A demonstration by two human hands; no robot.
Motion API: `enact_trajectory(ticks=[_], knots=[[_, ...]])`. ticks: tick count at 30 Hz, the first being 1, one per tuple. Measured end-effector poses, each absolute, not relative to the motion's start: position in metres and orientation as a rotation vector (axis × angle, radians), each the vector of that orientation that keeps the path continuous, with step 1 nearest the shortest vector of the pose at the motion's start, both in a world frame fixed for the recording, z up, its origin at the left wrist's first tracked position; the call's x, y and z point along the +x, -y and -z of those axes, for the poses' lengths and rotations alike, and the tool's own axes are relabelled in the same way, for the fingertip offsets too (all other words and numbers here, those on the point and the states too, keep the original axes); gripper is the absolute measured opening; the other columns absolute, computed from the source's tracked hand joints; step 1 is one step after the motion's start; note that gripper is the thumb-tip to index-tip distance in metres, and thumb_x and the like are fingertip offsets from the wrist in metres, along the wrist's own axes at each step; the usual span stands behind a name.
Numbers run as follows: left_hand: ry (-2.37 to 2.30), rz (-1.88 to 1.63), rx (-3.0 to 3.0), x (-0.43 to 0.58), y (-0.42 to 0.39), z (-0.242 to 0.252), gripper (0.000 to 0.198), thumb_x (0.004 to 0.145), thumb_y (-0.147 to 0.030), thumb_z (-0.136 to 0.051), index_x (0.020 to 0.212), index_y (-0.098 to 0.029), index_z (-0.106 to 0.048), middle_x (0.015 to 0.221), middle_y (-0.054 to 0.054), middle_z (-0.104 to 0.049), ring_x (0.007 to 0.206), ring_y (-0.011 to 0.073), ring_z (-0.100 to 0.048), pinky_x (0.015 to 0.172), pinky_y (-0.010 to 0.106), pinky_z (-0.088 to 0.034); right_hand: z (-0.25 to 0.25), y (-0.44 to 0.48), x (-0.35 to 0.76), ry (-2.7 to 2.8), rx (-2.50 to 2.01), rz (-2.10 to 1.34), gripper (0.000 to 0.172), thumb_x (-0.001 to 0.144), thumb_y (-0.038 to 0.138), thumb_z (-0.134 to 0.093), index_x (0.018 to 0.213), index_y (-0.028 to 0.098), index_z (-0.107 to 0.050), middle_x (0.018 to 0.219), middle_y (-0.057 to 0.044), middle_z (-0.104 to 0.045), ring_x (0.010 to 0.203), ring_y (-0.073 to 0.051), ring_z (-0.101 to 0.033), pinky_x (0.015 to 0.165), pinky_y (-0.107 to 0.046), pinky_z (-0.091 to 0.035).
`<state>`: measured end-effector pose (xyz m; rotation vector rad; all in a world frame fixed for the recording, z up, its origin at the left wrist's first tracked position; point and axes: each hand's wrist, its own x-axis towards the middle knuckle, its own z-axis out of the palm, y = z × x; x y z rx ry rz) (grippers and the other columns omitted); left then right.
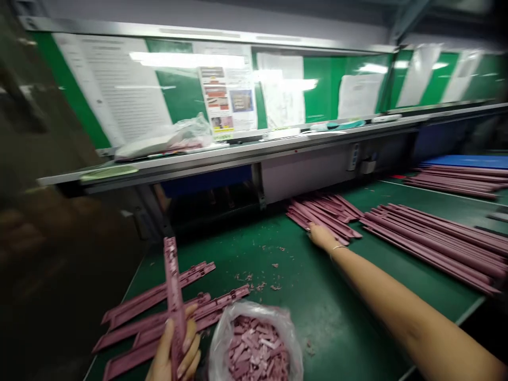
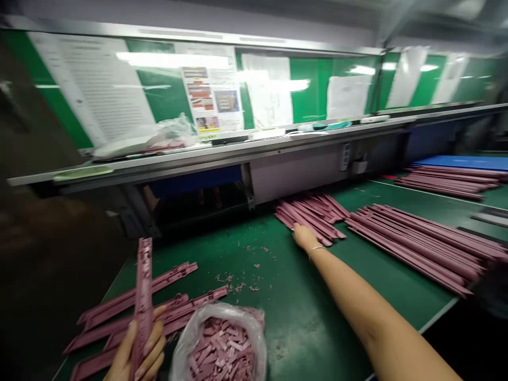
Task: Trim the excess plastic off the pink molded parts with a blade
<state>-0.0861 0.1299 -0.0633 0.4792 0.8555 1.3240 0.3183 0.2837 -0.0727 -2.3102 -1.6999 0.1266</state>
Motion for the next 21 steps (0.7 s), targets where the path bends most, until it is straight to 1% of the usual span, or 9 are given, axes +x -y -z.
enact_trajectory(ticks=[4, 7, 9, 12, 16, 17, 19, 20, 21], knots=[[-0.797, -1.320, 0.628, -0.091, -0.123, 0.058, 0.040, 0.084, -0.053, -0.059, 0.104, -0.019, -0.059, 0.053, -0.009, -0.035, 0.035, 0.0018, -0.019, 0.031, 0.012, -0.023, 0.065, -0.275, 0.287, 1.768, -2.100, -0.178, 0.030, 0.092, 0.032, -0.058, 0.115, 0.013, -0.057, 0.116, -0.010, -0.059, 0.097, -0.021, -0.061, 0.083, -0.040, -0.052], [-0.772, -1.316, 0.799, -0.092, -0.117, 0.056, 0.046, 0.085, -0.063, -0.048, 0.091, -0.019, -0.057, 0.048, -0.011, -0.029, 0.034, 0.0020, -0.011, 0.031, 0.012, -0.019, 0.052, -0.245, 0.244, 1.870, -1.816, -0.271, 0.023, 0.096, 0.031, -0.048, 0.099, 0.013, -0.061, 0.095, -0.007, -0.062, 0.085, -0.017, -0.060, 0.077, -0.032, -0.049], [-0.767, -1.314, 0.865, -0.087, -0.109, 0.054, 0.045, 0.085, -0.063, -0.048, 0.084, -0.018, -0.054, 0.048, -0.010, -0.035, 0.034, 0.0013, -0.019, 0.034, 0.012, -0.022, 0.042, -0.212, 0.211, 1.948, -1.595, -0.374, 0.031, 0.098, 0.036, -0.040, 0.086, 0.015, -0.060, 0.078, -0.003, -0.060, 0.074, -0.015, -0.056, 0.068, -0.025, -0.046], [-0.761, -1.281, 0.944, -0.070, -0.086, 0.049, 0.036, 0.087, -0.054, -0.054, 0.084, -0.018, -0.053, 0.057, -0.005, -0.051, 0.037, 0.0023, -0.037, 0.037, 0.012, -0.028, 0.026, -0.155, 0.167, 2.015, -1.334, -0.524, 0.042, 0.097, 0.047, -0.035, 0.075, 0.017, -0.056, 0.066, 0.001, -0.054, 0.059, -0.011, -0.047, 0.055, -0.021, -0.040], [-0.786, -1.138, 1.086, -0.043, -0.041, 0.053, 0.035, 0.086, -0.053, -0.056, 0.089, -0.018, -0.054, 0.050, -0.008, -0.042, 0.032, 0.0033, -0.027, 0.031, 0.015, -0.023, 0.017, -0.093, 0.138, 1.727, -0.959, -1.019, 0.040, 0.090, 0.053, -0.049, 0.071, 0.019, -0.051, 0.051, 0.006, -0.036, 0.045, -0.008, -0.027, 0.044, -0.022, -0.028], [-0.842, -1.097, 1.158, -0.037, -0.029, 0.057, 0.038, 0.085, -0.055, -0.055, 0.092, -0.018, -0.056, 0.051, -0.007, -0.043, 0.033, 0.0045, -0.028, 0.031, 0.016, -0.027, 0.018, -0.083, 0.136, 1.651, -0.905, -1.109, 0.039, 0.088, 0.054, -0.052, 0.069, 0.019, -0.049, 0.049, 0.007, -0.032, 0.044, -0.008, -0.023, 0.042, -0.022, -0.025], [-1.022, -1.060, 1.335, -0.026, -0.008, 0.068, 0.047, 0.086, -0.058, -0.051, 0.104, -0.017, -0.061, 0.065, 0.001, -0.057, 0.048, 0.0112, -0.048, 0.046, 0.022, -0.045, 0.022, -0.066, 0.136, 1.568, -0.863, -1.173, 0.040, 0.087, 0.052, -0.056, 0.066, 0.020, -0.046, 0.047, 0.008, -0.028, 0.043, -0.007, -0.019, 0.041, -0.022, -0.022], [-1.120, -1.057, 1.418, -0.022, 0.000, 0.073, 0.052, 0.086, -0.059, -0.049, 0.113, -0.017, -0.061, 0.079, 0.007, -0.063, 0.064, 0.0173, -0.058, 0.061, 0.028, -0.051, 0.025, -0.059, 0.137, 1.544, -0.860, -1.172, 0.040, 0.086, 0.052, -0.058, 0.065, 0.020, -0.044, 0.048, 0.009, -0.026, 0.043, -0.007, -0.018, 0.041, -0.022, -0.021], [-1.197, -1.062, 1.483, -0.018, 0.007, 0.079, 0.057, 0.086, -0.060, -0.047, 0.122, -0.016, -0.059, 0.093, 0.012, -0.066, 0.082, 0.0237, -0.062, 0.077, 0.034, -0.051, 0.027, -0.053, 0.138, 1.529, -0.860, -1.154, 0.041, 0.085, 0.051, -0.060, 0.063, 0.020, -0.043, 0.049, 0.008, -0.026, 0.044, -0.007, -0.019, 0.041, -0.022, -0.022]])
